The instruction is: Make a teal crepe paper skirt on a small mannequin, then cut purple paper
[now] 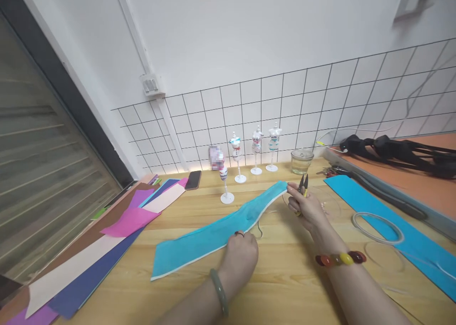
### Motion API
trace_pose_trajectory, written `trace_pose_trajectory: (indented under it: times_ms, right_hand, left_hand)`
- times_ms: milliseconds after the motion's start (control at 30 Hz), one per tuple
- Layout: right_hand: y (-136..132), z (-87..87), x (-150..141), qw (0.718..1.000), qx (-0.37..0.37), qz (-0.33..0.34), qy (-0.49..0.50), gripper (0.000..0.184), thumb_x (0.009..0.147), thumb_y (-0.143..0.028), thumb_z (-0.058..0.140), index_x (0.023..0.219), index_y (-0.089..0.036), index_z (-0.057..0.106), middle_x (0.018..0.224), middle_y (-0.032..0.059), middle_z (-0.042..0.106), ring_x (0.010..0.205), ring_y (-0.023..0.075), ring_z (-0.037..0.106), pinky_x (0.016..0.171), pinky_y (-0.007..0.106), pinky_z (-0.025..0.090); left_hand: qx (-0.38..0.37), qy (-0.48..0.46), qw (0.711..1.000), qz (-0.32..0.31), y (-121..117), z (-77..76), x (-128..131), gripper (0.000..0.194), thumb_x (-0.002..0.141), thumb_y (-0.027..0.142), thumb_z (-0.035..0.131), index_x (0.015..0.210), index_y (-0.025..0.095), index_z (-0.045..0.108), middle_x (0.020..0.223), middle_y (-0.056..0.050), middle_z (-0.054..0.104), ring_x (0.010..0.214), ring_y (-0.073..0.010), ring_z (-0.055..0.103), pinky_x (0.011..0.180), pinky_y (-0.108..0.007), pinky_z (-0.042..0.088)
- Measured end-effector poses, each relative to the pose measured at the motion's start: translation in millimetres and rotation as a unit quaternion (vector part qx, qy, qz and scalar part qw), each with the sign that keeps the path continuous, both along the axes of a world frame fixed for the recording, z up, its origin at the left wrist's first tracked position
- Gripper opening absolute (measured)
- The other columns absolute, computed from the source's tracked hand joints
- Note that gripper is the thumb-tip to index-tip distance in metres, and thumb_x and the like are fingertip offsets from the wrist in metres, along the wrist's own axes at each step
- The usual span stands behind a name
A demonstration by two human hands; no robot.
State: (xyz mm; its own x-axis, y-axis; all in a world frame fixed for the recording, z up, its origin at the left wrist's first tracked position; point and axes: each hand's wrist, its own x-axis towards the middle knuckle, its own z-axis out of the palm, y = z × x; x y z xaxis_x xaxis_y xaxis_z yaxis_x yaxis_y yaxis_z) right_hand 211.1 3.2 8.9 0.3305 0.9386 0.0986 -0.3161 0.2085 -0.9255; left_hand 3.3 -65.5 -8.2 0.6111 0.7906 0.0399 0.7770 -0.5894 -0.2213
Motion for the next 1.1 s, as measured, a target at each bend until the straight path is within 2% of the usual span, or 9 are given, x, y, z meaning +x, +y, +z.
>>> trace_pose_trajectory:
  times_ms: [167, 333, 400, 500, 567, 667, 800, 933, 1100]
  right_hand:
    - [-2.8, 3.6, -3.4, 0.998, 0.011, 0.05, 0.027, 0.037, 0.061, -0.04, 0.072, 0.087, -0.019, 0.055, 0.043, -0.0137, 0.024, 0.032, 0.0022, 0.019, 0.034, 0.018, 0.018]
    - [-1.3, 0.0, -8.1, 0.997, 0.001, 0.077, 0.023, 0.039, 0.061, -0.038, 0.072, 0.089, -0.017, 0.055, 0.041, -0.0137, 0.027, 0.032, 0.0026, 0.021, 0.033, 0.018, 0.017]
    - [0.8, -3.4, -8.8, 0.997, -0.007, 0.077, 0.017, 0.04, 0.061, -0.038, 0.071, 0.09, -0.016, 0.055, 0.04, -0.0138, 0.027, 0.031, 0.0028, 0.021, 0.033, 0.019, 0.017]
    - [4.6, -9.5, -9.1, 0.997, -0.025, 0.07, 0.004, 0.04, 0.061, -0.037, 0.07, 0.092, -0.016, 0.055, 0.039, -0.0135, 0.029, 0.031, 0.0034, 0.024, 0.034, 0.019, 0.018]
    - [7.1, -13.7, -9.5, 0.997, -0.041, 0.07, -0.011, 0.039, 0.061, -0.037, 0.069, 0.09, -0.016, 0.056, 0.039, -0.0127, 0.033, 0.031, 0.0039, 0.026, 0.034, 0.019, 0.018]
    - [10.3, -19.7, -10.0, 0.993, -0.07, 0.084, -0.041, 0.034, 0.06, -0.035, 0.069, 0.085, -0.015, 0.058, 0.035, -0.0117, 0.035, 0.029, 0.0044, 0.027, 0.033, 0.019, 0.018]
    - [13.4, -27.8, -9.8, 0.988, -0.1, 0.097, -0.071, 0.031, 0.061, -0.034, 0.067, 0.084, -0.014, 0.06, 0.033, -0.0117, 0.034, 0.029, 0.0048, 0.025, 0.033, 0.02, 0.016]
    - [15.1, -33.9, -9.5, 0.986, -0.118, 0.089, -0.079, 0.03, 0.062, -0.033, 0.066, 0.084, -0.015, 0.059, 0.036, -0.0115, 0.035, 0.031, 0.005, 0.026, 0.033, 0.019, 0.019]
    - [15.7, -32.9, -11.1, 0.986, -0.118, 0.08, -0.081, 0.026, 0.064, -0.032, 0.064, 0.082, -0.015, 0.058, 0.036, -0.0117, 0.035, 0.03, 0.005, 0.027, 0.032, 0.019, 0.02]
  left_hand:
    - [-0.036, 0.007, 0.999, -0.011, 11.0, 2.8, 14.1, 0.016, 0.073, 0.002, 0.046, 0.079, 0.009, 0.059, 0.075, -0.013, 0.062, 0.07, -0.0244, 0.06, 0.053, -0.03, 0.042]
    - [-0.149, -0.129, 0.978, -0.072, -21.4, 31.8, 17.1, 0.016, 0.078, 0.011, 0.042, 0.078, 0.013, 0.059, 0.075, -0.009, 0.065, 0.07, -0.0203, 0.06, 0.063, -0.031, 0.044]
    - [-0.326, -0.266, 0.906, -0.041, -33.0, 55.4, 13.2, 0.019, 0.08, 0.018, 0.042, 0.072, 0.015, 0.059, 0.067, -0.004, 0.064, 0.061, -0.0145, 0.059, 0.058, -0.025, 0.044]
    - [-0.517, -0.423, 0.743, 0.035, -32.9, 97.7, 0.8, 0.015, 0.078, 0.028, 0.05, 0.075, 0.015, 0.058, 0.064, -0.001, 0.062, 0.055, -0.0101, 0.056, 0.053, -0.021, 0.044]
    - [-0.515, -0.504, 0.692, 0.031, -20.7, 123.0, -7.3, 0.017, 0.076, 0.032, 0.055, 0.075, 0.015, 0.057, 0.065, -0.001, 0.063, 0.055, -0.009, 0.056, 0.054, -0.021, 0.044]
    - [-0.459, -0.59, 0.664, -0.001, 9.0, 148.0, -10.8, 0.02, 0.076, 0.034, 0.057, 0.077, 0.014, 0.057, 0.078, -0.005, 0.065, 0.067, -0.0123, 0.06, 0.054, -0.021, 0.043]
    - [-0.381, -0.658, 0.65, 0.002, 56.1, 160.0, 4.4, 0.024, 0.075, 0.036, 0.058, 0.085, 0.014, 0.059, 0.093, -0.009, 0.065, 0.084, -0.0174, 0.061, 0.066, -0.027, 0.046]
    - [-0.237, -0.673, 0.699, -0.048, 103.5, 158.4, 31.4, 0.02, 0.072, 0.032, 0.059, 0.083, 0.015, 0.06, 0.095, -0.009, 0.065, 0.096, -0.0184, 0.057, 0.082, -0.032, 0.042]
    - [-0.196, -0.624, 0.756, 0.016, 151.7, 133.0, 57.7, 0.022, 0.073, 0.031, 0.055, 0.086, 0.015, 0.06, 0.095, -0.008, 0.064, 0.092, -0.0165, 0.057, 0.082, -0.029, 0.04]
